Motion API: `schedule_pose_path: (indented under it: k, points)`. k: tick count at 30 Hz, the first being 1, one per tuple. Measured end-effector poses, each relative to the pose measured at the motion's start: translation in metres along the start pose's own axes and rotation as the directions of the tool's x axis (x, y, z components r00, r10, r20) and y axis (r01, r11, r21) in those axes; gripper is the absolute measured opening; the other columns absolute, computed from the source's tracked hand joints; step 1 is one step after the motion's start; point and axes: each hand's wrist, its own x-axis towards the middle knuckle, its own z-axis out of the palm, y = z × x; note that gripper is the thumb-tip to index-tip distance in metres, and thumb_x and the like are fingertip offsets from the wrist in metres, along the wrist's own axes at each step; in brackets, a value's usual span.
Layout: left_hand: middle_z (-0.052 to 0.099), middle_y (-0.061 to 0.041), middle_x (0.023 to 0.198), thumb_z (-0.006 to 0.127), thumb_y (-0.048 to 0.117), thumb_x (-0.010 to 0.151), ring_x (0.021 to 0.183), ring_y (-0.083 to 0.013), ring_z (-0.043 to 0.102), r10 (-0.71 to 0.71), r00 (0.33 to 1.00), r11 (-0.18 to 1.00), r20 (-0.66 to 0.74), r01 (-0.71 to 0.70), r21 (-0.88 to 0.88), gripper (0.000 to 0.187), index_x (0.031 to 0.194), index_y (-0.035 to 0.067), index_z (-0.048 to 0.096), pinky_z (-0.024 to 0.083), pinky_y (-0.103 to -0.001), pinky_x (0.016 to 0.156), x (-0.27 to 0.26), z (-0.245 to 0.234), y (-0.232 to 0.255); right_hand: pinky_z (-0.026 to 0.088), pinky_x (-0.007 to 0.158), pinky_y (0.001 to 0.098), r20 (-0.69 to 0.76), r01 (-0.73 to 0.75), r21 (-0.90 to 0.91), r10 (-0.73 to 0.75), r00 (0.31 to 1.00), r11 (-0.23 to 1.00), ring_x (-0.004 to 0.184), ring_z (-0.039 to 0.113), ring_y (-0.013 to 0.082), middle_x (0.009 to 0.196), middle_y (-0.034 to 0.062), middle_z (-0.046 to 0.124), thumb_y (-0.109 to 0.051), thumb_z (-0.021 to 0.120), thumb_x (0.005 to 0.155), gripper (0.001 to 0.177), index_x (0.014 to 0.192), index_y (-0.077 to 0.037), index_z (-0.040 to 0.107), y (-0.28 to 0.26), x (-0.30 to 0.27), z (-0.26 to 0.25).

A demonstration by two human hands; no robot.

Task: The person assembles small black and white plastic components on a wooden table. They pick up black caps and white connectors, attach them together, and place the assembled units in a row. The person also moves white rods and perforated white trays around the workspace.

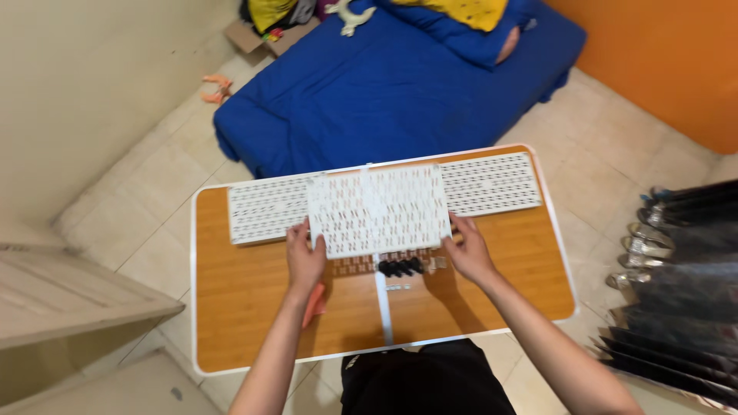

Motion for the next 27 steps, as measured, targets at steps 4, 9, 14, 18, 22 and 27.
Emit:
schedule_pose_path:
  k: [4, 9, 14, 18, 22, 27]
  points:
    - [0.058, -0.017, 0.110, 0.065, 0.008, 0.086, 0.090, -0.0265, 0.062, -0.131, 0.983, 0.991, 0.129, 0.126, 0.042, 0.050, 0.136, 0.005, 0.063, 0.055, -0.036, 0.073, -0.051, 0.065, 0.023, 0.058, 0.073, 0.0330, -0.009, -0.134, -0.064, 0.134, 0.991, 0.989, 0.105, 0.065, 0.0223, 0.126, 0.0126, 0.059, -0.009, 0.066, 0.085, 0.062, 0.146, -0.007, 0.053, 0.060, -0.045, -0.049]
    - [0.058, -0.021, 0.114, 0.067, 0.013, 0.083, 0.097, -0.0337, 0.062, -0.178, 0.961, 0.981, 0.213, 0.156, 0.118, 0.052, 0.135, 0.005, 0.062, 0.054, -0.041, 0.086, -0.106, 0.144, 0.054, 0.055, 0.090, 0.0375, -0.061, -0.246, -0.102, 0.241, 0.969, 0.964, 0.108, 0.064, 0.0287, 0.130, 0.0144, 0.059, -0.014, 0.069, 0.084, 0.061, 0.143, -0.006, 0.054, 0.137, -0.085, -0.100]
    - [0.057, -0.024, 0.122, 0.066, 0.019, 0.082, 0.103, -0.0378, 0.063, -0.398, 0.854, 0.916, 0.335, 0.352, 0.193, 0.057, 0.138, 0.009, 0.059, 0.053, -0.043, 0.095, -0.145, 0.208, 0.072, 0.048, 0.102, 0.0415, -0.080, -0.317, -0.128, 0.308, 0.948, 0.940, 0.120, 0.060, 0.0333, 0.133, 0.0166, 0.059, -0.017, 0.068, 0.083, 0.062, 0.143, -0.006, 0.054, 0.211, -0.104, -0.137]
    - [0.059, -0.027, 0.123, 0.070, 0.019, 0.079, 0.117, -0.0423, 0.055, -0.283, 0.895, 0.952, 0.344, 0.221, 0.210, 0.056, 0.133, 0.006, 0.063, 0.047, -0.046, 0.104, -0.162, 0.253, 0.080, 0.047, 0.105, 0.0427, -0.095, -0.369, -0.156, 0.358, 0.929, 0.916, 0.124, 0.058, 0.0344, 0.136, 0.0169, 0.058, -0.019, 0.068, 0.082, 0.062, 0.141, -0.006, 0.054, 0.246, -0.097, -0.155]
    - [0.062, -0.026, 0.120, 0.070, 0.019, 0.078, 0.123, -0.0415, 0.051, -0.281, 0.871, 0.954, 0.403, 0.208, 0.216, 0.056, 0.130, 0.004, 0.059, 0.047, -0.045, 0.106, -0.169, 0.289, 0.078, 0.046, 0.106, 0.0435, -0.144, -0.360, -0.211, 0.335, 0.931, 0.909, 0.124, 0.058, 0.0362, 0.136, 0.0188, 0.058, -0.020, 0.069, 0.082, 0.062, 0.141, -0.006, 0.055, 0.270, -0.091, -0.163]
    - [0.056, -0.027, 0.126, 0.074, 0.021, 0.074, 0.125, -0.0426, 0.050, -0.348, 0.837, 0.931, 0.423, 0.253, 0.265, 0.063, 0.131, 0.003, 0.054, 0.047, -0.044, 0.106, -0.167, 0.320, 0.072, 0.046, 0.106, 0.0437, -0.138, -0.374, -0.228, 0.350, 0.927, 0.899, 0.124, 0.058, 0.0370, 0.136, 0.0195, 0.058, -0.020, 0.068, 0.083, 0.060, 0.139, -0.005, 0.055, 0.288, -0.070, -0.169]
